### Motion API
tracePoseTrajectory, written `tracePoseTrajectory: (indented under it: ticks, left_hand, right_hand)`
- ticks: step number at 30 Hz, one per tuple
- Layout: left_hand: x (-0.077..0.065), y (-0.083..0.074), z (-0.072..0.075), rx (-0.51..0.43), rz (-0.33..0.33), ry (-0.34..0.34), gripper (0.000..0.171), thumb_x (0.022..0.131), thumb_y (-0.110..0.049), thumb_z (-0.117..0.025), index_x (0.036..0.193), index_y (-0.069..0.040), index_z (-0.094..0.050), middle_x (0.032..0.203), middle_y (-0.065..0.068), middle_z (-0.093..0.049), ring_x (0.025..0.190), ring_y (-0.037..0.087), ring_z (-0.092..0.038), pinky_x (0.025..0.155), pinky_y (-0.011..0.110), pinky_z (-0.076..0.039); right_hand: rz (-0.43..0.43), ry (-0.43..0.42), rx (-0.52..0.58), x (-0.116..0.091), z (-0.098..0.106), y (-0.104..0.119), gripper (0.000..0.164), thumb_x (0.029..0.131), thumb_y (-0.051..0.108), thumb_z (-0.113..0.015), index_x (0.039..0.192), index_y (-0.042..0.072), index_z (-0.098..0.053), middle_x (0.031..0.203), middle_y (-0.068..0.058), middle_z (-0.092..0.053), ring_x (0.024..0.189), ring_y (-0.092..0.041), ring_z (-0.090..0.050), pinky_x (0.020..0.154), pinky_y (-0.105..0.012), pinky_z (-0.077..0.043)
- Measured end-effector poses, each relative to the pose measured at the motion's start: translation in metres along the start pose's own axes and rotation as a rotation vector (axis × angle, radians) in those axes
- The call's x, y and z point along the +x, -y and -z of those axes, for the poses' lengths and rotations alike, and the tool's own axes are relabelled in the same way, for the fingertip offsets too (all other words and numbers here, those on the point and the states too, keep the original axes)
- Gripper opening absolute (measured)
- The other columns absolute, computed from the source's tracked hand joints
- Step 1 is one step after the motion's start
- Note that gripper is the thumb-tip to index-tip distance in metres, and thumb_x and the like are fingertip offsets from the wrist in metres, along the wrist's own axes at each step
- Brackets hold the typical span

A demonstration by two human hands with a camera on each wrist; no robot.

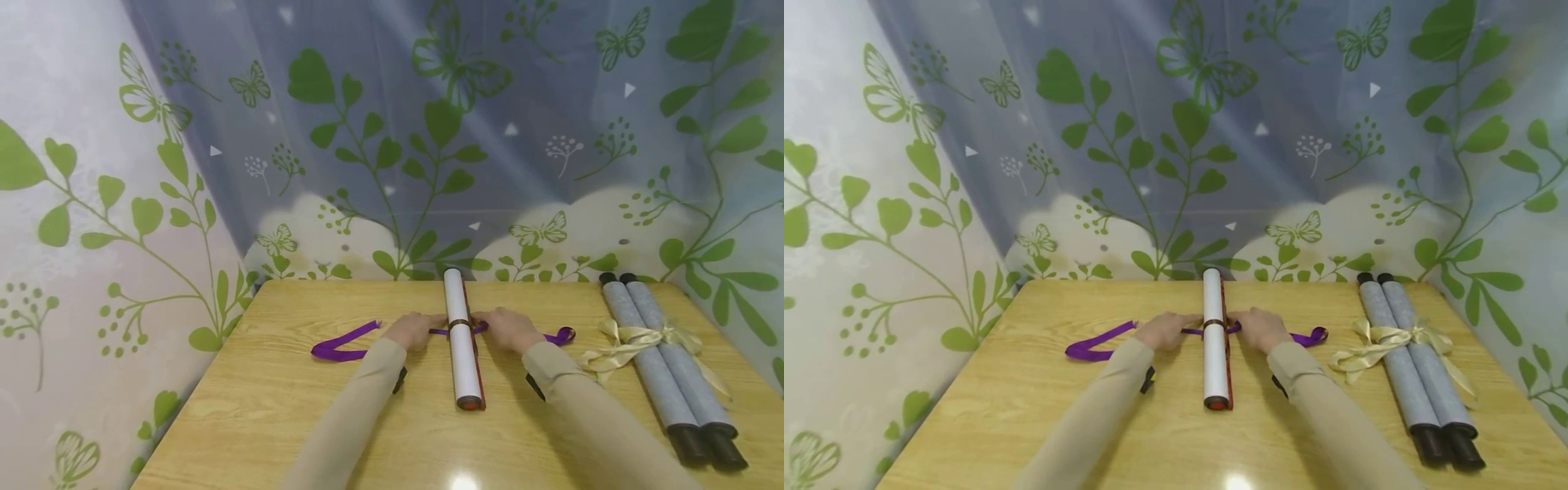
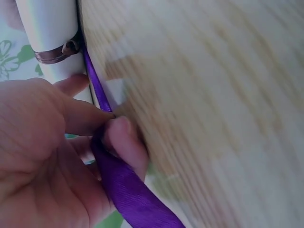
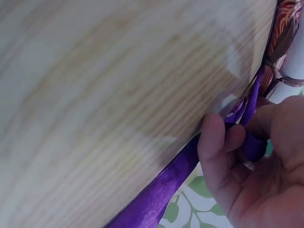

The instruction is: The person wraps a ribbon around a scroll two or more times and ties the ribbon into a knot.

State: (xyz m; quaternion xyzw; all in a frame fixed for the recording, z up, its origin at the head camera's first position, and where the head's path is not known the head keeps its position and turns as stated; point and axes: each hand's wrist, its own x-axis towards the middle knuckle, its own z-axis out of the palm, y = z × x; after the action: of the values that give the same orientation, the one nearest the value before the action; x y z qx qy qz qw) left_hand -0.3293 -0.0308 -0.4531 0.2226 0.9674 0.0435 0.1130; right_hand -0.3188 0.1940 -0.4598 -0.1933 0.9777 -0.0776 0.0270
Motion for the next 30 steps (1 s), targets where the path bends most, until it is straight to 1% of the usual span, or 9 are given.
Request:
tracePoseTrajectory:
  ticks: [6,10,14,18,20,23,26,28,30]
  left_hand:
    - [0.002,0.003,-0.001,-0.048,-0.017,-0.031,0.056,0.102,-0.004,-0.039,0.148,-0.036,-0.042,0.144,0.004,-0.054,0.134,0.029,-0.049,0.111,0.042,-0.040]
    - [0.005,0.010,-0.005,-0.076,-0.070,-0.080,0.046,0.103,-0.005,-0.042,0.145,-0.023,-0.049,0.140,0.003,-0.058,0.130,0.027,-0.053,0.109,0.040,-0.042]
    - [0.004,0.017,-0.005,-0.066,-0.107,-0.133,0.034,0.098,-0.002,-0.049,0.129,-0.011,-0.060,0.127,0.006,-0.066,0.120,0.026,-0.061,0.103,0.037,-0.048]
    - [-0.001,0.022,-0.001,-0.019,-0.045,-0.197,0.018,0.093,-0.003,-0.057,0.105,-0.009,-0.069,0.107,0.006,-0.071,0.103,0.025,-0.067,0.088,0.038,-0.055]
    - [-0.004,0.023,0.001,0.016,-0.001,-0.247,0.014,0.091,-0.004,-0.061,0.096,-0.010,-0.072,0.102,0.006,-0.069,0.099,0.025,-0.065,0.083,0.040,-0.055]
    - [-0.005,0.024,0.004,0.106,0.040,-0.343,0.013,0.089,-0.005,-0.066,0.089,-0.013,-0.076,0.098,0.006,-0.065,0.095,0.024,-0.061,0.080,0.040,-0.054]
    - [-0.004,0.023,0.006,0.197,0.066,-0.419,0.012,0.089,-0.008,-0.067,0.089,-0.017,-0.076,0.094,0.004,-0.068,0.088,0.023,-0.063,0.073,0.039,-0.055]
    - [-0.005,0.021,0.007,0.199,0.081,-0.456,0.011,0.090,-0.008,-0.067,0.089,-0.017,-0.074,0.086,0.003,-0.071,0.078,0.021,-0.066,0.063,0.037,-0.055]
    - [-0.005,0.019,0.007,0.173,0.087,-0.495,0.011,0.091,-0.008,-0.065,0.087,-0.016,-0.072,0.077,0.002,-0.071,0.067,0.020,-0.066,0.053,0.036,-0.052]
  right_hand:
    - [0.017,-0.042,-0.032,0.003,0.002,-0.003,0.037,0.099,0.005,-0.051,0.132,0.018,-0.063,0.113,-0.018,-0.066,0.106,-0.036,-0.061,0.080,-0.055,-0.054]
    - [0.059,-0.093,-0.045,0.001,0.001,-0.013,0.028,0.096,0.005,-0.057,0.121,0.012,-0.068,0.106,-0.016,-0.067,0.102,-0.036,-0.062,0.080,-0.052,-0.054]
    - [0.096,-0.167,-0.021,-0.008,0.004,-0.028,0.012,0.090,0.006,-0.066,0.101,0.008,-0.071,0.096,-0.011,-0.068,0.094,-0.034,-0.065,0.078,-0.049,-0.055]
    - [0.070,-0.253,0.045,-0.017,0.011,-0.045,0.006,0.087,0.005,-0.071,0.092,0.006,-0.073,0.086,-0.007,-0.059,0.078,-0.025,-0.060,0.067,-0.041,-0.053]
    - [0.052,-0.309,0.064,-0.020,0.015,-0.053,0.006,0.086,0.004,-0.072,0.091,0.006,-0.074,0.084,-0.006,-0.054,0.075,-0.022,-0.055,0.063,-0.038,-0.049]
    - [0.029,-0.339,0.085,-0.024,0.022,-0.059,0.008,0.087,0.007,-0.072,0.094,0.007,-0.076,0.087,-0.009,-0.058,0.074,-0.019,-0.051,0.060,-0.034,-0.045]
    - [-0.019,-0.304,0.124,-0.027,0.029,-0.060,0.015,0.092,0.011,-0.066,0.103,0.007,-0.076,0.091,-0.012,-0.067,0.064,-0.017,-0.051,0.054,-0.032,-0.040]
    - [-0.063,-0.279,0.175,-0.028,0.032,-0.058,0.022,0.097,0.013,-0.059,0.112,0.006,-0.073,0.092,-0.013,-0.071,0.057,-0.015,-0.048,0.051,-0.030,-0.037]
    - [-0.101,-0.268,0.266,-0.027,0.033,-0.056,0.030,0.099,0.012,-0.050,0.123,0.003,-0.067,0.089,-0.014,-0.071,0.050,-0.015,-0.045,0.047,-0.030,-0.035]
